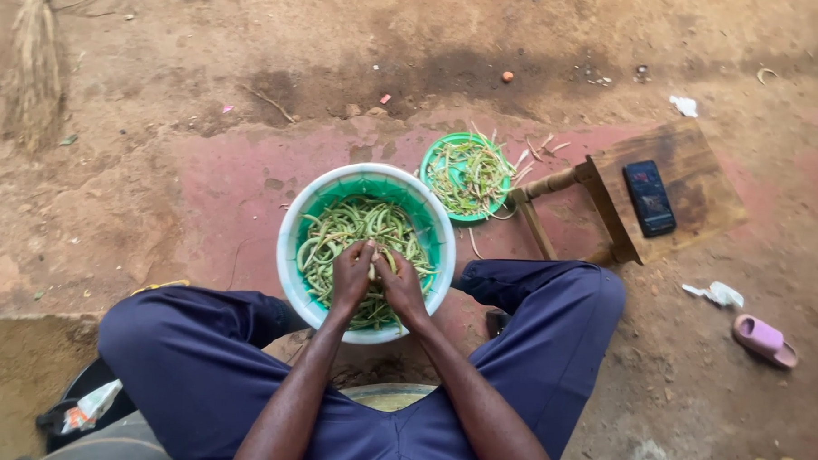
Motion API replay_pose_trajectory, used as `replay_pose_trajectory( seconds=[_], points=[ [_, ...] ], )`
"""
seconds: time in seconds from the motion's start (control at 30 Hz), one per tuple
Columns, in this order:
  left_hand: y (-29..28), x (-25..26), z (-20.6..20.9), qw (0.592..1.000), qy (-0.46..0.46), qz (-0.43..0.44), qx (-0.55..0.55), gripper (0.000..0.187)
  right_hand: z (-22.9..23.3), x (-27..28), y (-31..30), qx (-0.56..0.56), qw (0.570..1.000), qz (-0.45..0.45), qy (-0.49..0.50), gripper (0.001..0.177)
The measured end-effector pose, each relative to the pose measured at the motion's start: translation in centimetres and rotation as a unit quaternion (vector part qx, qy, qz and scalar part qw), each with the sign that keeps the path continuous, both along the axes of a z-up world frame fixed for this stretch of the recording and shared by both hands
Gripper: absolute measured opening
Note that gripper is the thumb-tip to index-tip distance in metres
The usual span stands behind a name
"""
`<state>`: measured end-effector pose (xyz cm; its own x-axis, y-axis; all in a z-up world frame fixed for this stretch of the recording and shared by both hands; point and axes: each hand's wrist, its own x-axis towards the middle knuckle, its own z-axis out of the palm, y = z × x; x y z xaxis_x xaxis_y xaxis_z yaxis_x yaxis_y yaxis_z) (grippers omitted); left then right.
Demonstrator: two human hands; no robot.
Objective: The person sits cross-legged and uses both hands to snap the ends off green beans and remove the strings. The beans are taken from a white bowl, and the trimmed pieces are placed into a green bowl on the ground.
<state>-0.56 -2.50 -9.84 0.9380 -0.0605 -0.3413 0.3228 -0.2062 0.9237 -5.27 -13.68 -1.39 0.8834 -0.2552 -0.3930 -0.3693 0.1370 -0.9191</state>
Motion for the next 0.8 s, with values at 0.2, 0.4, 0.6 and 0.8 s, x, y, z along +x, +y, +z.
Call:
replay_pose_trajectory(
  seconds=[0.2,0.4,0.6,0.8],
  points=[
    [-0.4,-0.6,0.0,0.996,0.013,0.0,-0.084,0.025,-5.8,1.0,-0.7,0.053,0.998,-0.015,-0.032,0.014],
    [-0.9,-0.8,3.2,0.998,-0.039,0.021,-0.052,0.016,-5.2,1.0,-1.0,0.044,0.998,-0.037,-0.04,0.015],
    [-0.2,-0.5,1.2,0.995,-0.092,0.018,-0.017,0.009,-4.6,0.8,-0.4,0.072,0.997,-0.035,-0.013,0.013],
    [-0.5,-0.9,2.0,0.987,-0.163,-0.001,0.0,0.011,-3.3,1.0,-0.8,0.09,0.996,-0.028,-0.009,0.014]
  ],
)
